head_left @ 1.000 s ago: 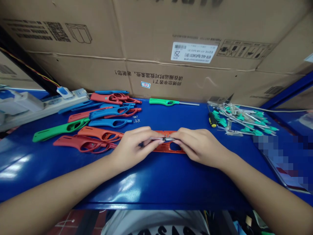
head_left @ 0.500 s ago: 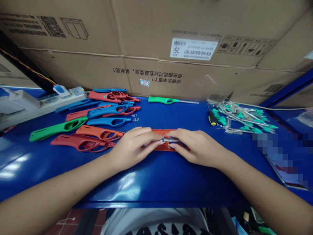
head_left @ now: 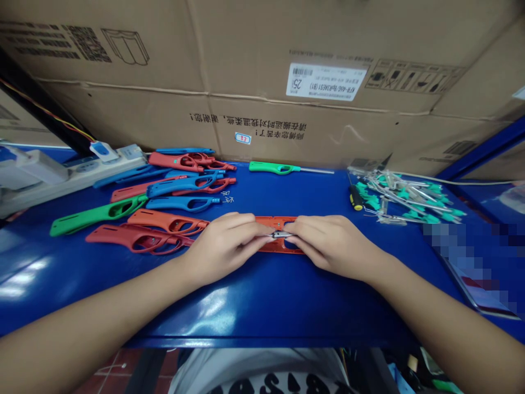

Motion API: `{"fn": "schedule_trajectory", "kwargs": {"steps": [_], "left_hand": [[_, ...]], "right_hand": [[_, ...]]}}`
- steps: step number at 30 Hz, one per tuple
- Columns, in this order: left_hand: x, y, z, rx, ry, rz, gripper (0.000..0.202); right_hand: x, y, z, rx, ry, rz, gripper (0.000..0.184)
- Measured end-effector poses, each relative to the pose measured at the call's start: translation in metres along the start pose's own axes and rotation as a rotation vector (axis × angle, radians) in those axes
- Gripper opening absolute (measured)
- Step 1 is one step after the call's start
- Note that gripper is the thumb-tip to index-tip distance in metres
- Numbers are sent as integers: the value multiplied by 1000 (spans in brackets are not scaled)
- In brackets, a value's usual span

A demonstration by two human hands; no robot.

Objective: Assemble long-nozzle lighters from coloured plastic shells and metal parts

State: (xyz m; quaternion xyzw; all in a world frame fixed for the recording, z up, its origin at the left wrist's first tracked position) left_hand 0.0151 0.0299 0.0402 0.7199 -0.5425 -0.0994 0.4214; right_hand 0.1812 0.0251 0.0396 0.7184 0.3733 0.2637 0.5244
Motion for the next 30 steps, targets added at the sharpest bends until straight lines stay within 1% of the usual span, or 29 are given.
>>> {"fn": "schedule_trajectory", "kwargs": {"steps": [4,9,11,13,16,19,21,24,26,28,30], "left_hand": [[-1,-2,1,-15,9,28,9],[-6,-6,1,-34,69,78,10],[-6,-6,0,-30,90,100,10],[-6,-5,-1,-16,123,134,8],[-9,-7,-3,-3,232,223,8],[-17,-13,-2,-13,391,344,9],[-20,-17,-1,-20,466,426,9],[-22,-22,0,-34,523,539,9],[-22,-27,1,-73,571,620,9],[-23,-33,4,-112,626,714,12],[-23,-38,6,-126,657,786,18]], "right_hand": [[-3,3,0,20,37,89,24],[-6,4,1,24,70,161,21],[-7,3,0,17,74,176,24],[-8,2,0,-1,81,183,33],[-9,3,-1,-15,104,192,45],[-9,5,-1,-30,111,198,46],[-8,5,-1,-54,105,186,48],[-6,6,0,-84,96,147,51],[-5,6,0,-104,83,125,50],[-2,7,1,-131,66,112,50],[2,8,2,-158,31,82,49]]}}
Point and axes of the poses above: each hand's wrist, its own z-axis away from the middle knuckle, its own y-axis out of the back of the hand, x = y × z, the point moved 6 cm from there along -z, towards the middle knuckle
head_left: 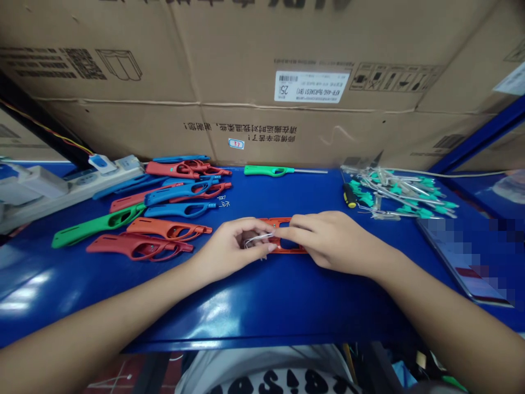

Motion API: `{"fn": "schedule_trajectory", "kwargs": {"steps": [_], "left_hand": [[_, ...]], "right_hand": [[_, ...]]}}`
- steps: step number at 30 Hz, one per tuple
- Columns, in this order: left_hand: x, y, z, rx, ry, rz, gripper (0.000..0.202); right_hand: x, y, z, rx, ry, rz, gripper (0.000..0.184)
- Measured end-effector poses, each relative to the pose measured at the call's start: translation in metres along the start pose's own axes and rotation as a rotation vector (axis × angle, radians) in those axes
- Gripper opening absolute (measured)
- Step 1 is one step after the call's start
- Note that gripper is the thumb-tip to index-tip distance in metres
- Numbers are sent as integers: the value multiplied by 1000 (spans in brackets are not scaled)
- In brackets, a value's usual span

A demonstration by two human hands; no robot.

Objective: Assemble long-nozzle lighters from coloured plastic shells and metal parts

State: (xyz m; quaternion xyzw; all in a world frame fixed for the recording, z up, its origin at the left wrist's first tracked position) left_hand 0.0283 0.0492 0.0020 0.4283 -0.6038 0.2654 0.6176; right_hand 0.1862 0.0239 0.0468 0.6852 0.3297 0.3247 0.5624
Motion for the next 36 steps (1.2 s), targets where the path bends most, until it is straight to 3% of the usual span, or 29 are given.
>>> {"fn": "schedule_trajectory", "kwargs": {"steps": [6,12,16,19,23,28,36], "left_hand": [[-9,2,-1,11,-9,-2,36],[-1,6,0,56,-134,-82,26],[13,5,3,76,-261,-336,13],[22,4,5,86,-358,-502,12],[22,-1,6,18,-428,-586,17],[15,-6,4,-76,-441,-623,26],[17,-4,6,-29,-421,-672,19]], "right_hand": [[26,4,9,-6,-171,-277,36],[40,-3,19,-145,-232,-530,21],[36,-3,20,-217,-224,-635,17],[34,-1,20,-216,-206,-660,16],[35,-3,21,-226,-208,-637,17],[41,-13,23,-288,-299,-620,11],[42,-15,24,-363,-341,-579,9]]}}
Point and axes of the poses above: each hand's wrist, its own z-axis away from the middle knuckle, its own y-axis out of the back of the hand, x = y × z, the point moved 6 cm from there along -z, towards the middle knuckle
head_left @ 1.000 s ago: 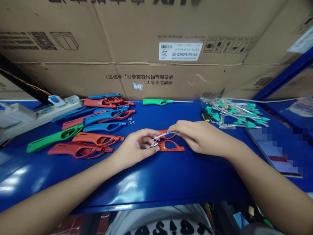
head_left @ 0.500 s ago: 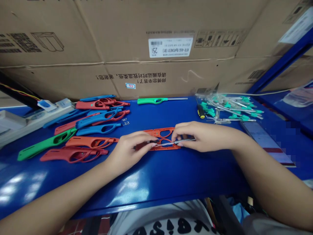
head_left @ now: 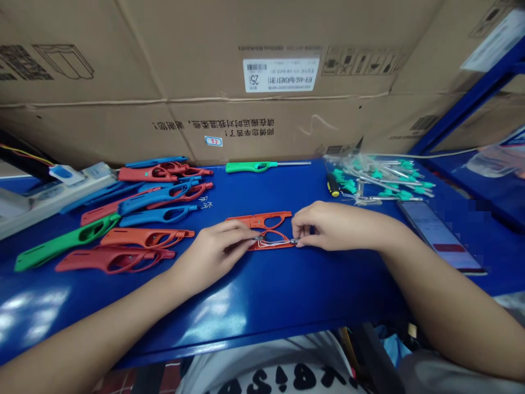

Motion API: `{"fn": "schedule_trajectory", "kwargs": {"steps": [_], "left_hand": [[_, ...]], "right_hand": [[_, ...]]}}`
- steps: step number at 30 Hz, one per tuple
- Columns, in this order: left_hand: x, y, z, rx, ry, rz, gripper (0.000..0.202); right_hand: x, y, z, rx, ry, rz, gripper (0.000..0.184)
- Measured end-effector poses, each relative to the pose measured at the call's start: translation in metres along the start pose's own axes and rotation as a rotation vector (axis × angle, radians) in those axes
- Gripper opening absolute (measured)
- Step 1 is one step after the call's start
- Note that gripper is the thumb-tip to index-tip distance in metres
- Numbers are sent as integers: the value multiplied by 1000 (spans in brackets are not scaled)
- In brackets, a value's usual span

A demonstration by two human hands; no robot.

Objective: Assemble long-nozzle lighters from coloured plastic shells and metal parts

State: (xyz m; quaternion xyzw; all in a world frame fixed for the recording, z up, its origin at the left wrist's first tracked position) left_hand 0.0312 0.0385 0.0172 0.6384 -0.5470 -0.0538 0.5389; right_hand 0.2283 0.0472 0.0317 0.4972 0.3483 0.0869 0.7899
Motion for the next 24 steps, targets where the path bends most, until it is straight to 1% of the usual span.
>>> {"fn": "schedule_trajectory", "kwargs": {"steps": [3,10,13,17,20,24], "left_hand": [[0,1,0,-2,-2,-3,20],[-3,-2,0,-4,3,-28,16],[-3,-3,0,-11,-14,-18,17],[-3,-4,2,-22,-34,-40,17],[-3,-4,2,-27,-47,-64,17],[-3,-4,1,-39,-43,-89,18]], "right_hand": [[0,1,0,3,-14,44,10],[-6,3,-1,71,-19,267,12],[-6,3,-1,74,-8,281,12],[-6,-3,-4,49,9,279,18],[-10,-8,-8,26,-22,328,24],[-16,-9,-9,28,-86,363,23]]}}
Point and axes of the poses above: each hand's wrist, its own z-axis away from the middle knuckle, its own y-axis out of the back of the hand, x = y × z, the point moved 6 cm from there along -z, towards the middle knuckle
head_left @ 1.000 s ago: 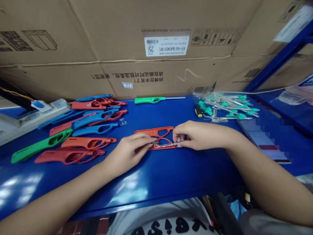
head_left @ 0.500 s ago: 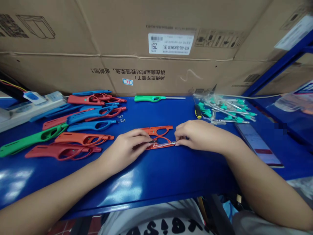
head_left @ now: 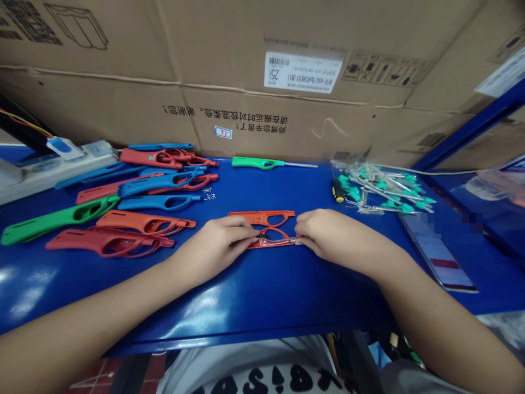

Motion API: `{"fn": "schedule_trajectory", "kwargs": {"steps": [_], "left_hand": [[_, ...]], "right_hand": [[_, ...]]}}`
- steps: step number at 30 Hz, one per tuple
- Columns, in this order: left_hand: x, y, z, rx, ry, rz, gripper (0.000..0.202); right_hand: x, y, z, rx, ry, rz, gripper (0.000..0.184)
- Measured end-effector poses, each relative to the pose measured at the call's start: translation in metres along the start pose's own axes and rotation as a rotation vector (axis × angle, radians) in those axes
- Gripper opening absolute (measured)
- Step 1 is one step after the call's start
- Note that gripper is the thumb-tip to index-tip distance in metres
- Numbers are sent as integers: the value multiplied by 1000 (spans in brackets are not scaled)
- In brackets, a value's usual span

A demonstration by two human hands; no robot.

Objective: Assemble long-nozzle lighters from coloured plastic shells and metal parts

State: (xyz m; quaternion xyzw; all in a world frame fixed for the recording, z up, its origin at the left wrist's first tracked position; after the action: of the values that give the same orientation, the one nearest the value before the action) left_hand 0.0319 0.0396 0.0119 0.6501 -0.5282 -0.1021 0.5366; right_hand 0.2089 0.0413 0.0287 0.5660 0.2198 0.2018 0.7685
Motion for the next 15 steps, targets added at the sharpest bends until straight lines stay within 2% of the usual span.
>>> {"fn": "schedule_trajectory", "kwargs": {"steps": [5,9,15], "left_hand": [[1,0,2,-2,5,-18,19],[1,0,4,-1,15,-30,19],[1,-1,4,10,-2,-50,20]], "right_hand": [[-1,5,3,58,47,-161,10],[-3,2,2,101,75,-206,16],[-10,-3,-6,103,149,-259,8]]}}
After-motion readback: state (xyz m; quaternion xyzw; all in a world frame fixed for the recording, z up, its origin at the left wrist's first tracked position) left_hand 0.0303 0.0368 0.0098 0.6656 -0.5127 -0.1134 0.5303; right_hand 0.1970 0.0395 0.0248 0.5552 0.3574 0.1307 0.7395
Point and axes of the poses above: each hand's wrist, its own z-axis away from the middle knuckle, its own y-axis out of the back of the hand, x = y × z, the point moved 6 cm from there along -z, towards the middle knuckle
